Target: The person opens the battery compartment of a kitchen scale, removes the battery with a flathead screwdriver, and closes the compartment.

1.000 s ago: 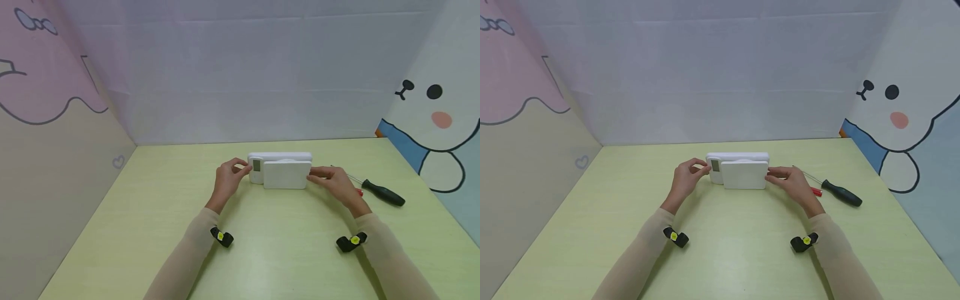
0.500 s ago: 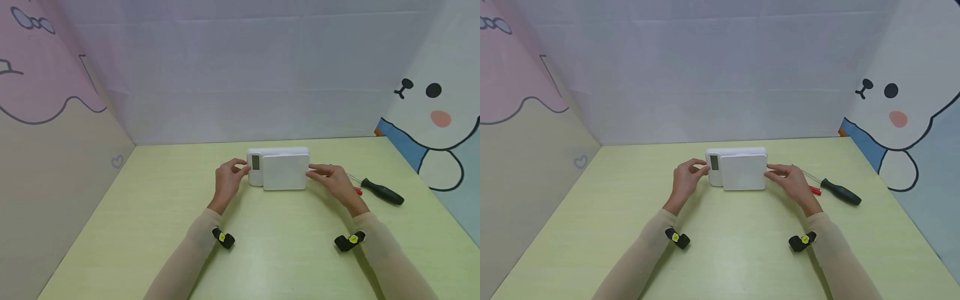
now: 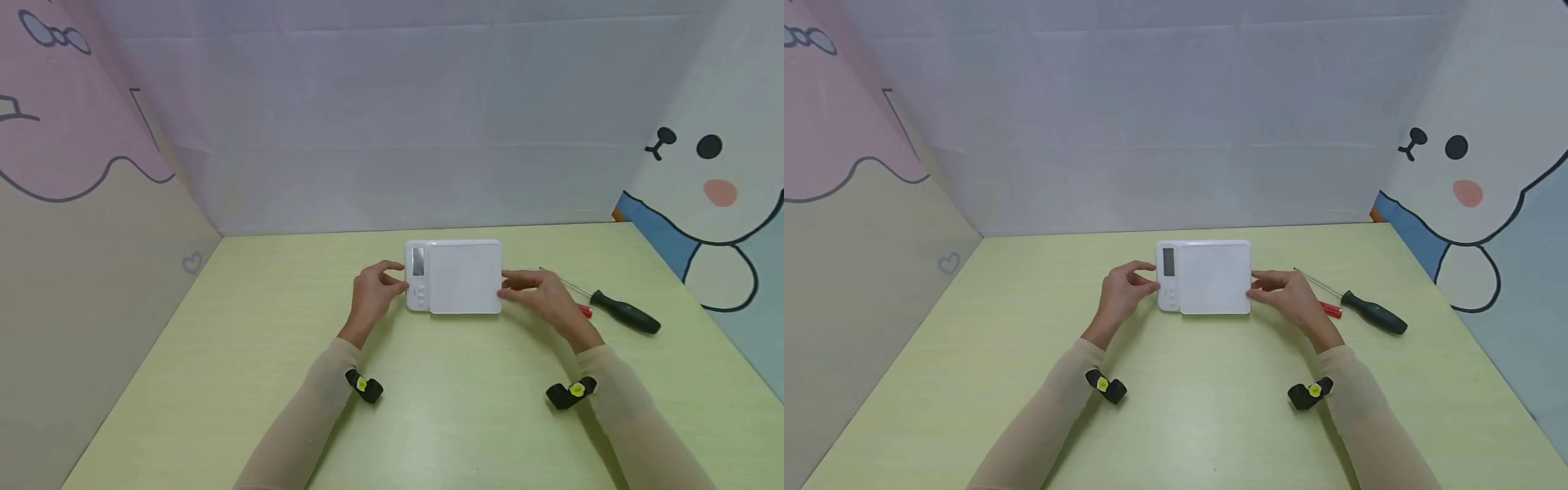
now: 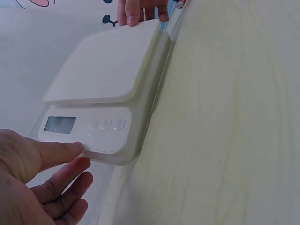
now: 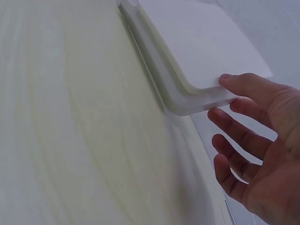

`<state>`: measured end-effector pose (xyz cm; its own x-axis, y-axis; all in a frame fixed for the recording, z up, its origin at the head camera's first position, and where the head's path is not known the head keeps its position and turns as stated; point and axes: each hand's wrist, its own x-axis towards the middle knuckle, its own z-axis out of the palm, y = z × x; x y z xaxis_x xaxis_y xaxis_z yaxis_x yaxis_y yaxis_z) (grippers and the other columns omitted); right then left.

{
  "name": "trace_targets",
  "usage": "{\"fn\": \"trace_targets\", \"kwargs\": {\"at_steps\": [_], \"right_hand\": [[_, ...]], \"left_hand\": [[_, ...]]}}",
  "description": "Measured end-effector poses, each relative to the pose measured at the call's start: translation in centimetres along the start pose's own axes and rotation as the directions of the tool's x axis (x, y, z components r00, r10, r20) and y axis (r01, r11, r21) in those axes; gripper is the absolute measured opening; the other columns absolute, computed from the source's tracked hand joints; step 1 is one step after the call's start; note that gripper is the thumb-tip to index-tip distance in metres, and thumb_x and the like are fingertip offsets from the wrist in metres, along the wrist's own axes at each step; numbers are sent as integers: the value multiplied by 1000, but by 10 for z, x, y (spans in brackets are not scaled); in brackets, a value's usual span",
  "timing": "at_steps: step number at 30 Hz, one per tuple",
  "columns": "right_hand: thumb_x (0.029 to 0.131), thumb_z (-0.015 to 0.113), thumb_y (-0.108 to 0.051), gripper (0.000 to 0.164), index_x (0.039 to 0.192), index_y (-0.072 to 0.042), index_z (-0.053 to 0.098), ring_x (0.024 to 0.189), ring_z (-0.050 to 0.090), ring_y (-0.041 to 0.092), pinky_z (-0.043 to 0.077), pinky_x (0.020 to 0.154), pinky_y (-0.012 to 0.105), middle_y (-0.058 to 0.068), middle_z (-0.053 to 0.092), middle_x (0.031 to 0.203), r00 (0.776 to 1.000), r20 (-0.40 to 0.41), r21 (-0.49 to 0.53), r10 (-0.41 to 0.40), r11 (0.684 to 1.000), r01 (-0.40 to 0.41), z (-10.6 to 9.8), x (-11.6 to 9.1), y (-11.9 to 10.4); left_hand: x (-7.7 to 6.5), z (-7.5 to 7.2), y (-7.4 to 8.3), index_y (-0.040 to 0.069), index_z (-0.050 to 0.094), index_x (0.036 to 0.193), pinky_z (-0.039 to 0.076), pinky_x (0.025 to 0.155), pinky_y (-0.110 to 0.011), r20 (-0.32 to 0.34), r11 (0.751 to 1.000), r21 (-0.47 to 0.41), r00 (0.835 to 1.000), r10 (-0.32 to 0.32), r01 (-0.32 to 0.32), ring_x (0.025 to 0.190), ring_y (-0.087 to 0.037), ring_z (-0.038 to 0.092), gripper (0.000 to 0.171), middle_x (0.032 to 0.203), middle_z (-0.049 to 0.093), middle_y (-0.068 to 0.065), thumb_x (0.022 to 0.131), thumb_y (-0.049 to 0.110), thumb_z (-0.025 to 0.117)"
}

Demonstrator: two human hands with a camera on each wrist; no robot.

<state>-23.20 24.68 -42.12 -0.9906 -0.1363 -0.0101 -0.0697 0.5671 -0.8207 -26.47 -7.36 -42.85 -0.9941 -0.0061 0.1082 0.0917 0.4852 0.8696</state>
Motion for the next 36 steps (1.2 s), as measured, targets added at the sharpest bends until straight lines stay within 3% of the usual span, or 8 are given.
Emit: {"fn": "trace_targets", "kwargs": {"at_steps": [10,19,26,36], "right_hand": [[87,74,-34,61,140,-10,55,116,51,29,43,86,33,15,64,126,999,51,5,-6,1000,6,-1,-1,1],[86,75,-29,60,138,-5,55,106,53,26,45,80,29,17,66,120,997,82,2,14,1000,-15,-1,-1,2],[87,74,-23,56,134,2,57,92,57,19,45,74,25,16,66,112,992,123,19,13,1000,-16,-3,-4,0],[88,73,-22,54,133,3,58,95,53,17,42,76,27,11,66,109,985,159,20,72,997,-76,-1,-4,-4]], "left_hand": [[1,1,-3,17,68,118,51,63,-24,69,999,-20,997,-27,29,78,-16,69,45,85,74,-4,77,2,80],[0,1,-5,16,66,121,51,66,-25,140,998,-1,989,-55,56,80,-18,64,48,88,72,-5,77,2,80],[1,-1,-4,13,67,120,47,63,-25,216,996,53,973,-86,76,78,-17,62,46,86,72,-4,77,7,82],[1,-2,-3,11,68,115,45,64,-24,275,987,87,949,-156,137,79,-17,61,42,89,72,-6,77,8,82]]}}
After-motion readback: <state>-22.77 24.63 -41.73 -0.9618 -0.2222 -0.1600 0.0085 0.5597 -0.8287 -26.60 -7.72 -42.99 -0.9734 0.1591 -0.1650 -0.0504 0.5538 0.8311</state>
